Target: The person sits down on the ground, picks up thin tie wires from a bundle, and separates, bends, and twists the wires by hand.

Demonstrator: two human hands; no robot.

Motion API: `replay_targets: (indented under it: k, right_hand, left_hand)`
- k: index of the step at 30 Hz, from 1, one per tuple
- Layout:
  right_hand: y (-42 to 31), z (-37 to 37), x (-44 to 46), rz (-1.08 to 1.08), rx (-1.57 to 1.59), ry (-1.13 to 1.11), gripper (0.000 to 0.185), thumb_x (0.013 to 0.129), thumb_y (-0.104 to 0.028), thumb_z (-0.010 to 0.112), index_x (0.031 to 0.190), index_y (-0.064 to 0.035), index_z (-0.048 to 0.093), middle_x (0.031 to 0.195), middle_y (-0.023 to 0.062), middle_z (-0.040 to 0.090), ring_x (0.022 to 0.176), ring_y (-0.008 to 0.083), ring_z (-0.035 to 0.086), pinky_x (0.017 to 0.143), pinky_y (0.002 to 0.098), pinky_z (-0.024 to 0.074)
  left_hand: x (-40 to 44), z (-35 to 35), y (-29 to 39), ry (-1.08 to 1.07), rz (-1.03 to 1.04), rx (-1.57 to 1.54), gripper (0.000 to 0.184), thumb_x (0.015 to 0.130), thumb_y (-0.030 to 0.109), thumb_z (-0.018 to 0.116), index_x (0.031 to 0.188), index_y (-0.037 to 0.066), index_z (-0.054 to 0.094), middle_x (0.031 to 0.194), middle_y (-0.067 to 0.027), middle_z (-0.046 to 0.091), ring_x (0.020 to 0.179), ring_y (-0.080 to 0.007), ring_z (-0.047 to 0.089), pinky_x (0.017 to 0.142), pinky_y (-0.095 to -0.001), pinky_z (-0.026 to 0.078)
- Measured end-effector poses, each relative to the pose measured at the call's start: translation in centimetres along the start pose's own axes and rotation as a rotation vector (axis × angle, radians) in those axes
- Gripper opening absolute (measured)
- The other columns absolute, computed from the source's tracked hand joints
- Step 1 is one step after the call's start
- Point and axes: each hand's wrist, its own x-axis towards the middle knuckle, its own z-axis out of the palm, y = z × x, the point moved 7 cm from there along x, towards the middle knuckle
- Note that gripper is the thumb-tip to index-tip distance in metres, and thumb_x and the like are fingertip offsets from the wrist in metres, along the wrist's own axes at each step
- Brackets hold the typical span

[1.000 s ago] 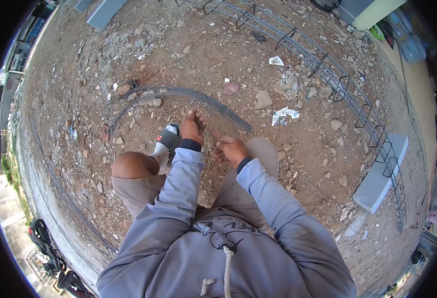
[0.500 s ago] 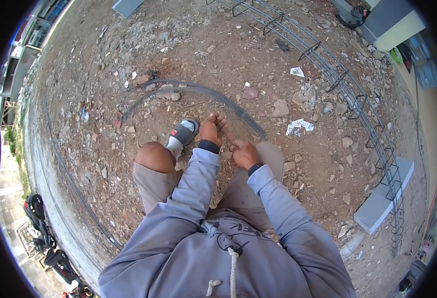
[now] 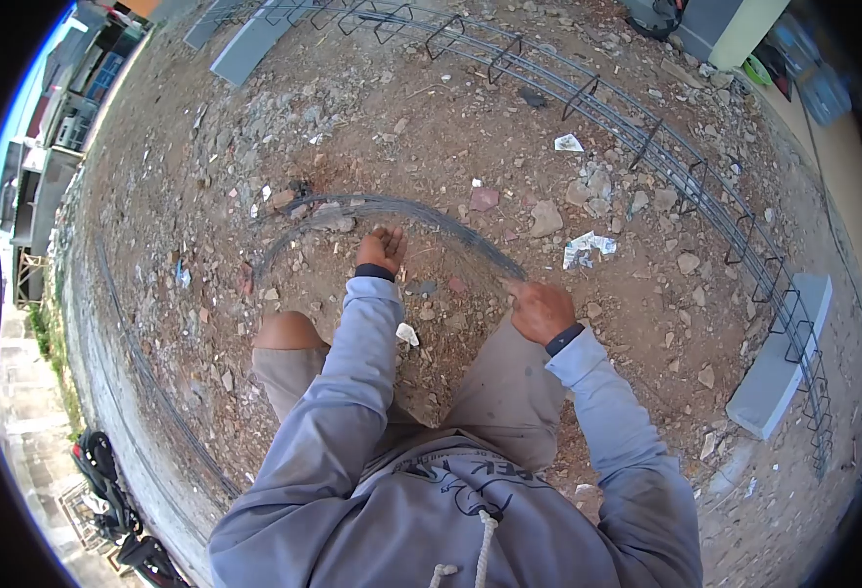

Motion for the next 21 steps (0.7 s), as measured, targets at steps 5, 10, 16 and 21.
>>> replay_targets:
  k: [5, 10, 16, 21]
  right_hand:
    - [2.2, 0.1, -0.6, 0.03, -0.09, 0.014, 0.036, 0.07, -0.008, 0.053, 0.104, -0.0145, 0.064, 0.077, 0.0159, 0.064, 0.073, 0.0341, 0.061, 0.064, 0.0471, 0.048]
    - [7.7, 1.6, -0.6, 0.143, -0.084, 0.08, 0.031, 0.073, -0.008, 0.052, 0.1, -0.0127, 0.065, 0.083, 0.0171, 0.064, 0.075, 0.0355, 0.061, 0.067, 0.0459, 0.0482]
    - [17.0, 1.6, -6.7, 0.503, 0.047, 0.145, 0.021, 0.074, -0.006, 0.05, 0.09, -0.008, 0.064, 0.082, 0.0167, 0.064, 0.076, 0.0351, 0.061, 0.069, 0.0406, 0.0479]
    - [18.6, -0.2, -11.3, 0.687, 0.066, 0.255, 0.014, 0.073, -0.005, 0.049, 0.083, -0.0048, 0.06, 0.071, 0.0133, 0.061, 0.071, 0.03, 0.061, 0.066, 0.037, 0.0469]
  left_hand:
    - [7.1, -2.5, 3.5, 0.122, 0.001, -0.099, 0.018, 0.092, 0.014, 0.039, 0.096, 0.006, 0.054, 0.09, -0.0046, 0.062, 0.082, -0.0204, 0.062, 0.079, -0.0387, 0.05]
    - [17.4, -7.0, 5.4, 0.131, -0.061, -0.124, 0.018, 0.092, 0.017, 0.041, 0.097, 0.009, 0.056, 0.086, -0.0016, 0.061, 0.078, -0.0159, 0.061, 0.077, -0.0359, 0.051]
    - [25.2, -10.5, 8.9, 0.196, -0.026, -0.159, 0.018, 0.092, 0.014, 0.04, 0.09, 0.007, 0.056, 0.079, -0.0018, 0.062, 0.073, -0.0157, 0.062, 0.072, -0.0349, 0.053]
    - [30.6, -11.5, 9.9, 0.04, -0.055, -0.14, 0.024, 0.094, 0.019, 0.036, 0.101, 0.004, 0.054, 0.09, -0.0041, 0.064, 0.08, -0.0189, 0.064, 0.076, -0.036, 0.054]
